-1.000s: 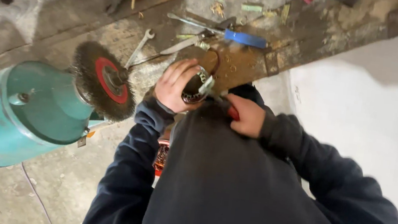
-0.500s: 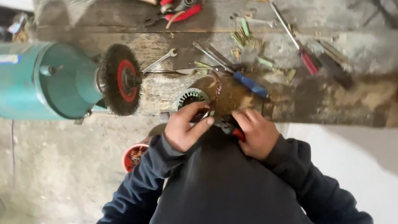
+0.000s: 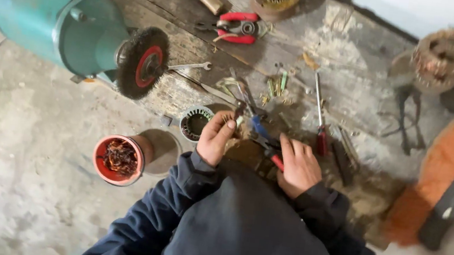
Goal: The person is repairing a motor stator by removing old copper windings and inserting new ones. They use a screwdriver to pry out the old wires and pliers to pull them out. New copper wires are then inserted into the stator slots.
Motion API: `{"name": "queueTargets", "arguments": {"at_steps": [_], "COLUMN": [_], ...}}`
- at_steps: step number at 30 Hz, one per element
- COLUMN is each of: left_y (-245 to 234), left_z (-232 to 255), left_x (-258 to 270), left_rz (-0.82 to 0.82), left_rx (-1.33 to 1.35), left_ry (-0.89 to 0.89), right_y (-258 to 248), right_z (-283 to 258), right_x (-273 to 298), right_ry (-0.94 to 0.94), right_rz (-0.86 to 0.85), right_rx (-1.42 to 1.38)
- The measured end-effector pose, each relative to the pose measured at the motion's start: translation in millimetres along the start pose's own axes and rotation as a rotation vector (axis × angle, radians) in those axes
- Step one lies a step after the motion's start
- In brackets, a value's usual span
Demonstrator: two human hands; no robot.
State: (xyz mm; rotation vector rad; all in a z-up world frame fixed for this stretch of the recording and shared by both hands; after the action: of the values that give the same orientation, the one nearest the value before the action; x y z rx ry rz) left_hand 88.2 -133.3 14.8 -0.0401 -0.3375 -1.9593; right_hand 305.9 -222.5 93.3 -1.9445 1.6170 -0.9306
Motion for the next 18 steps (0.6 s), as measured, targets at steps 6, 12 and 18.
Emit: {"name": "queueTargets", "arguments": {"at_steps": [6,12,18], "left_y": [44,76,76], "left_z": [23,-2,11], "left_x": [20,26,10], "left_rz": [-0.135,-0.369,-0.735], "left_rx": [0.04,0.295,-0.197], "left_ry": [-0.111,-0.102,-0.135], "right_y": [-14,-19,-43], "right_z": [19,56,59], "right_x": [-5,-13,-4], "right_ry": [-0.14,0.021,-0.147], "right_rz": [0.056,-0.167,0.038], "right_rx": [-0.015,-1.507,-1.273]}}
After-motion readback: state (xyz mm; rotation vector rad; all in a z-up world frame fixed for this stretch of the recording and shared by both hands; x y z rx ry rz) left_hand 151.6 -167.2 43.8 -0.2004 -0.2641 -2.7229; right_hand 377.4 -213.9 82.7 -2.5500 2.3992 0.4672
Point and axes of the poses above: each hand's wrist, its own x-axis away from the middle knuckle, its own y-axis out of the palm, z = x × y, the point moved 2 cm from there along -x, towards the middle knuckle, and after that the axes turned 13 degrees about -x, right-handed, at the moved point
